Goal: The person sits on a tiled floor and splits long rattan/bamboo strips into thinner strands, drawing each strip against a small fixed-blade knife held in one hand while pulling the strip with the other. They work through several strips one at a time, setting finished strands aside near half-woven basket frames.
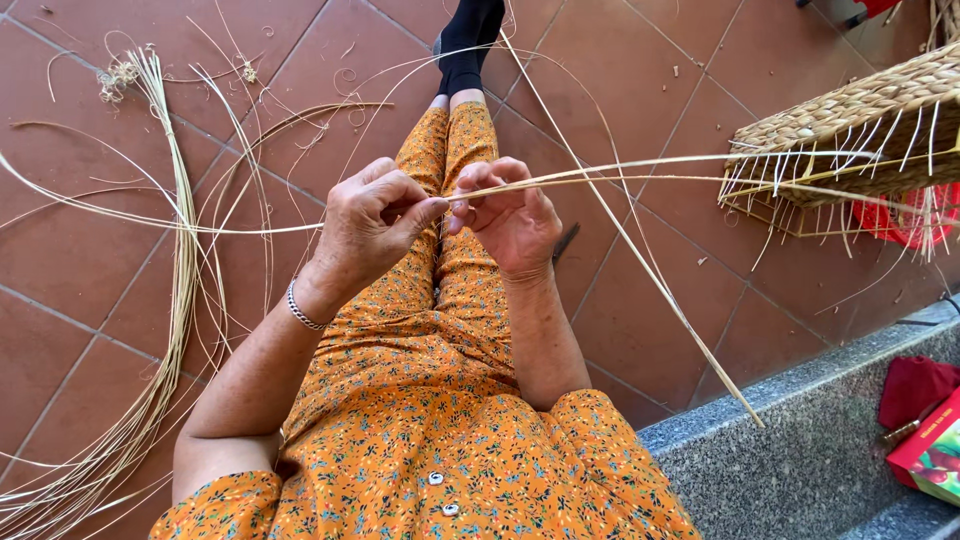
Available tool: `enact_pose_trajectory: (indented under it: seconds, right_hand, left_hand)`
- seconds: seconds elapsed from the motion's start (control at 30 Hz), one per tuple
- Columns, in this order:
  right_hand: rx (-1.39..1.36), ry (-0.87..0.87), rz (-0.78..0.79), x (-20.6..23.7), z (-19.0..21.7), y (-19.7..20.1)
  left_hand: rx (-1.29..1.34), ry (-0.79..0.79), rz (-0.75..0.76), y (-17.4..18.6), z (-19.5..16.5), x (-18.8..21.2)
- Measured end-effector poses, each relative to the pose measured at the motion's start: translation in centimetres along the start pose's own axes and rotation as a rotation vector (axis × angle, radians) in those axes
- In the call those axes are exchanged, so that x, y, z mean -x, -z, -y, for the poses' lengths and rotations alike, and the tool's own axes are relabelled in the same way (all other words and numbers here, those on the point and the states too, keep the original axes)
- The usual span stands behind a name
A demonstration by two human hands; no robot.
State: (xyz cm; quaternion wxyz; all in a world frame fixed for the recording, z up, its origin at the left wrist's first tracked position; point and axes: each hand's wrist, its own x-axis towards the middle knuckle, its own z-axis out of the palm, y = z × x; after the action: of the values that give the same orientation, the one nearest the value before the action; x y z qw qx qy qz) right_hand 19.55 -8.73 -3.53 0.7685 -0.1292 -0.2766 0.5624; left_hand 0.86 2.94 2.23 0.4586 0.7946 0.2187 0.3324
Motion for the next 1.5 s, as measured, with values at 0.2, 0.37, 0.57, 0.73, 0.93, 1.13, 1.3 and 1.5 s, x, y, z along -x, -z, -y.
enact_pose_trajectory:
  seconds: [0.2, 0.37, 0.57, 0.73, 0.93, 1.13, 1.3, 1.5]
  right_hand:
    - [0.098, 0.094, -0.114, 0.3, 0.0, 0.1]
    - [0.335, 0.204, -0.256, 0.5, 0.2, -2.5]
    - [0.480, 0.281, -0.096, -0.1, 1.7, -8.8]
    - [0.332, 0.242, 0.188, 0.7, 3.1, -17.1]
    - [0.392, 0.346, 0.675, -0.6, 4.2, -22.4]
    - [0.401, 0.301, 0.674, -0.9, 4.9, -22.9]
    - [0.442, 0.299, 0.540, -0.5, 5.0, -23.1]
    - [0.437, 0.341, 0.271, 0.4, 4.7, -23.9]
  left_hand:
    - [0.021, -0.028, -0.008, 0.6, -1.7, -0.2]
    - [-0.014, -0.065, -0.044, 0.9, -2.5, 0.4]
    - [-0.041, -0.342, -0.047, 3.3, -6.5, 0.8]
    - [-0.070, -0.579, 0.130, 8.3, -16.4, -0.9]
    - [-0.205, -0.387, 0.099, 11.0, -19.5, 2.6]
    - [-0.215, -0.348, 0.101, 11.1, -19.3, 3.1]
    - [-0.240, -0.371, 0.099, 11.4, -17.3, 4.1]
    - [-0.290, -0.373, 0.098, 11.5, -16.5, 4.6]
